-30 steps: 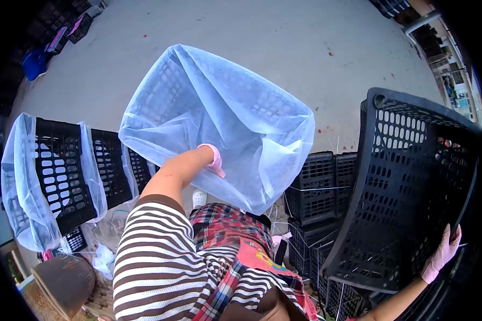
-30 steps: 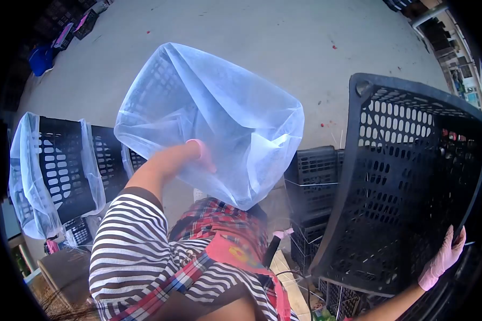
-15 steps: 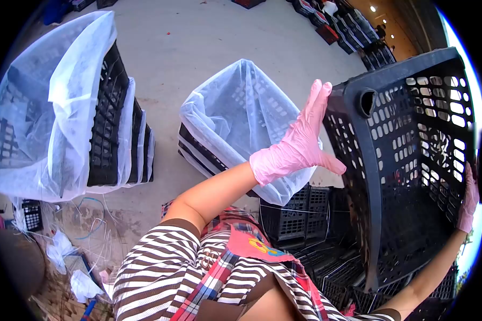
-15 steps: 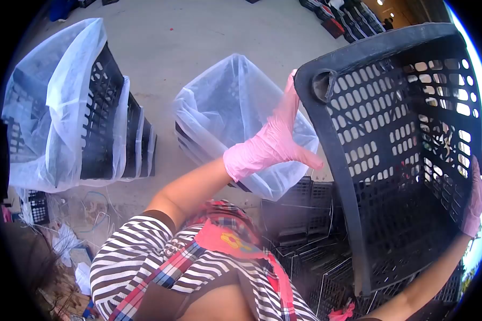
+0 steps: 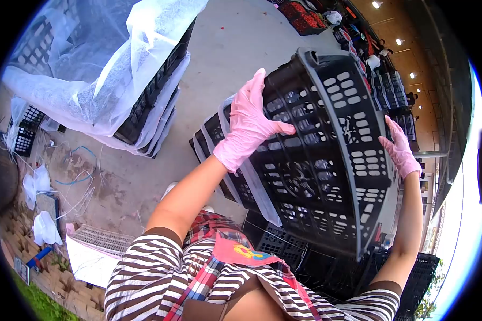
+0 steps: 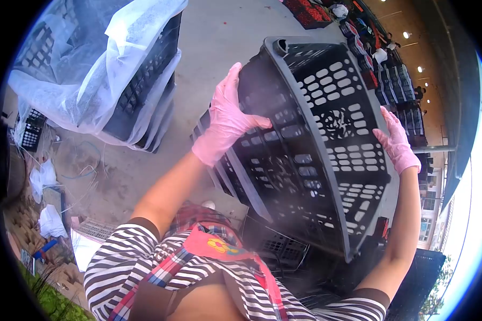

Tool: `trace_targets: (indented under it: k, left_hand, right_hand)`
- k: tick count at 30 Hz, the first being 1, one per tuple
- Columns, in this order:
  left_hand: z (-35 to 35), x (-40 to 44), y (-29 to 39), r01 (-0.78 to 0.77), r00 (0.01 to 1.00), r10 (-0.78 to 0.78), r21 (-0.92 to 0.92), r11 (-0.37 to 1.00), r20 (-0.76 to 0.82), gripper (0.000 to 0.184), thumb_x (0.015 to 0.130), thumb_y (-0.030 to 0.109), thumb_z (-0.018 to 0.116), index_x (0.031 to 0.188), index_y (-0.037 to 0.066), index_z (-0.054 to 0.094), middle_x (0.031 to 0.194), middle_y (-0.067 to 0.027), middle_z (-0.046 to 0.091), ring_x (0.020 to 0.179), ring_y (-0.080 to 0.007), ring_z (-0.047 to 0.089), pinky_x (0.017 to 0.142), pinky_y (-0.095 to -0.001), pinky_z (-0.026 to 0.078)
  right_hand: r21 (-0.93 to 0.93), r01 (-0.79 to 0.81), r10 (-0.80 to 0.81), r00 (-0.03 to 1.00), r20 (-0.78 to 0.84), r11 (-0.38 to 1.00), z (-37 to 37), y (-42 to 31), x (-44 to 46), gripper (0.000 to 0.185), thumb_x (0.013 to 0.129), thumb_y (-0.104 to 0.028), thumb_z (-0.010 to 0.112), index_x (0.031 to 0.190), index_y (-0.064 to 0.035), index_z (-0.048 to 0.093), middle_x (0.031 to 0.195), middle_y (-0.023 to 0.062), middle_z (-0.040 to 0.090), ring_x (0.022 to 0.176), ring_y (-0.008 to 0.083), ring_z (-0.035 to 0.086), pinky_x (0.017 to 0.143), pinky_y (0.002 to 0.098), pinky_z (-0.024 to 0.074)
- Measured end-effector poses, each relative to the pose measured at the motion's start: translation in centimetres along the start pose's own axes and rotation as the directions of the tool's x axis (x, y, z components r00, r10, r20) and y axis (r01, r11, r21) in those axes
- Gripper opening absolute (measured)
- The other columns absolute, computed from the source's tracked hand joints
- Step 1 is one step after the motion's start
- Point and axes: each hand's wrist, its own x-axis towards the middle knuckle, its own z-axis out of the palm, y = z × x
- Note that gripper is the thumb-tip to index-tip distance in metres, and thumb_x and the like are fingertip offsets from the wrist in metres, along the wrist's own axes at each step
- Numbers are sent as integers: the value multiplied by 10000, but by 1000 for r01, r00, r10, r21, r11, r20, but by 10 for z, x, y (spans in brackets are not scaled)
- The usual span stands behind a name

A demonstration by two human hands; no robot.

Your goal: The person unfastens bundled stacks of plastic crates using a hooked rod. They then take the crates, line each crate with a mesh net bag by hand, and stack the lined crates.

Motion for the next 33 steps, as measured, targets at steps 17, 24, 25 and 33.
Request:
trace_targets:
  k: [17,24,25,33]
  left_hand:
    - [13,61,-66,417,829,-114,-471,777,547,433,573,-29,772,970,39,614,830,4,630,717,-97,568,698,-249,475]
    - [29,65,-87,468,809,-169,-444,764,563,446,563,-65,748,975,43,614,832,-2,634,729,-113,584,701,-257,485]
    - [33,64,-100,492,803,-180,-461,739,568,459,559,-75,743,982,44,613,845,-4,636,738,-117,588,702,-261,487]
    - [44,70,-151,394,846,-147,-415,820,513,574,597,-110,703,1138,24,568,1068,-49,624,913,-163,591,822,-292,478]
  right_hand:
    - [-258,-274,194,935,-296,926,111,-78,-202,330,651,-193,796,863,-100,562,629,73,599,568,271,606,510,344,470]
    - [-256,-301,252,945,-207,919,116,-85,-195,299,676,-190,770,868,-97,561,650,87,590,581,280,597,530,356,467]
    - [-249,-280,229,949,-216,927,122,-87,-193,269,697,-201,752,845,-91,555,643,88,580,585,285,591,535,360,463]
    - [-255,-234,192,965,-177,938,130,-80,-189,262,725,-208,711,887,-94,539,698,75,584,666,284,602,590,374,485]
